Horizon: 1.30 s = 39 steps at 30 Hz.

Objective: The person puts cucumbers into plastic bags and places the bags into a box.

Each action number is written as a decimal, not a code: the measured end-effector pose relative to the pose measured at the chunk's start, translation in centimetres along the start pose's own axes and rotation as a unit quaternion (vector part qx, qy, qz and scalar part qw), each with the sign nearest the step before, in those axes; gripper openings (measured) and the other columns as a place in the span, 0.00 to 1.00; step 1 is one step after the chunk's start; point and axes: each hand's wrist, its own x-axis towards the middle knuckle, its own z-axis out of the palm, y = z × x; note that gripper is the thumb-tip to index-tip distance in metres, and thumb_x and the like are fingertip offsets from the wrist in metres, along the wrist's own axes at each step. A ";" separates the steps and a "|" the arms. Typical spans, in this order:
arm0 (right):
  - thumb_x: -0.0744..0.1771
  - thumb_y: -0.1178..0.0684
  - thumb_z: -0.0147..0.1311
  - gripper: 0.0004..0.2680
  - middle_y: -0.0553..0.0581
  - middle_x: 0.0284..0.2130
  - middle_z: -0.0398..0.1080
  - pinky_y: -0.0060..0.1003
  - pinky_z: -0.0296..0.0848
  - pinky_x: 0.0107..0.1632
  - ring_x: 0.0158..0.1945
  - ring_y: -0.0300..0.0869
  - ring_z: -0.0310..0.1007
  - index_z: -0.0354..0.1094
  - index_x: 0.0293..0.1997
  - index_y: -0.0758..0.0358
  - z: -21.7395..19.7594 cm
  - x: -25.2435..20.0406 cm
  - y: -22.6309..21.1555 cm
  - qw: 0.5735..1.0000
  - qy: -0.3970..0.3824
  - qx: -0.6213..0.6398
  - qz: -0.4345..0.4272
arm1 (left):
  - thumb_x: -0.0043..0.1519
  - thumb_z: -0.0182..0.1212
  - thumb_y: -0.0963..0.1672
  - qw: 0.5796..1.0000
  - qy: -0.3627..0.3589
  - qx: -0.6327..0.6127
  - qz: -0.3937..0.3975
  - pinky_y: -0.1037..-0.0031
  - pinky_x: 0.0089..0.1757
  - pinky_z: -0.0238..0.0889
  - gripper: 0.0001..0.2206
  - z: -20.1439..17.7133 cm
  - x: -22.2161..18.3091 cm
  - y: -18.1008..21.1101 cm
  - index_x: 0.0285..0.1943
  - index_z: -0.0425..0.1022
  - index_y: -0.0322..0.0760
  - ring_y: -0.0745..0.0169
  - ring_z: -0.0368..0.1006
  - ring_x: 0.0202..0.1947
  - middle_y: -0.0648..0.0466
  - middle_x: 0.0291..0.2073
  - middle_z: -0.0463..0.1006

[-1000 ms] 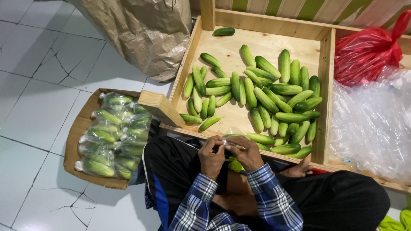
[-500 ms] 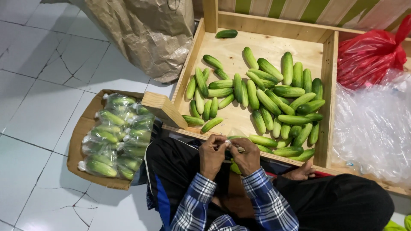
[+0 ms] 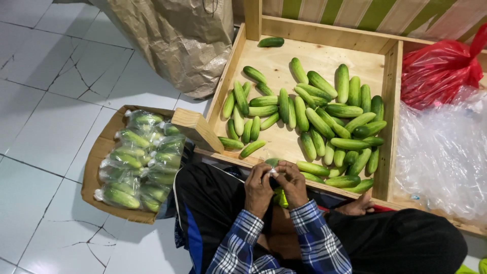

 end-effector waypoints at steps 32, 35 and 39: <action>0.64 0.61 0.62 0.05 0.60 0.47 0.69 0.39 0.70 0.55 0.51 0.43 0.69 0.77 0.39 0.72 -1.2 1.8 -5.7 0.975 -0.095 0.111 0.166 | 0.58 0.71 0.39 0.993 0.045 -0.041 0.101 0.72 0.39 0.78 0.05 0.6 0.2 -0.9 0.41 0.88 0.41 0.55 0.84 0.39 0.54 0.39 0.88; 0.65 0.60 0.61 0.05 0.58 0.42 0.73 0.34 0.72 0.49 0.44 0.39 0.72 0.77 0.39 0.72 -0.7 1.6 -7.6 0.977 -0.083 0.104 0.167 | 0.61 0.67 0.39 0.984 0.076 0.011 0.162 0.72 0.37 0.79 0.05 1.0 0.2 -1.2 0.43 0.86 0.39 0.54 0.83 0.38 0.54 0.40 0.87; 0.65 0.61 0.61 0.04 0.57 0.37 0.76 0.30 0.74 0.44 0.39 0.36 0.73 0.77 0.39 0.72 -0.3 1.6 -9.3 0.981 -0.073 0.083 0.157 | 0.64 0.64 0.40 0.973 0.091 0.065 0.203 0.73 0.35 0.79 0.05 0.8 0.8 -0.7 0.43 0.85 0.41 0.57 0.84 0.36 0.57 0.39 0.86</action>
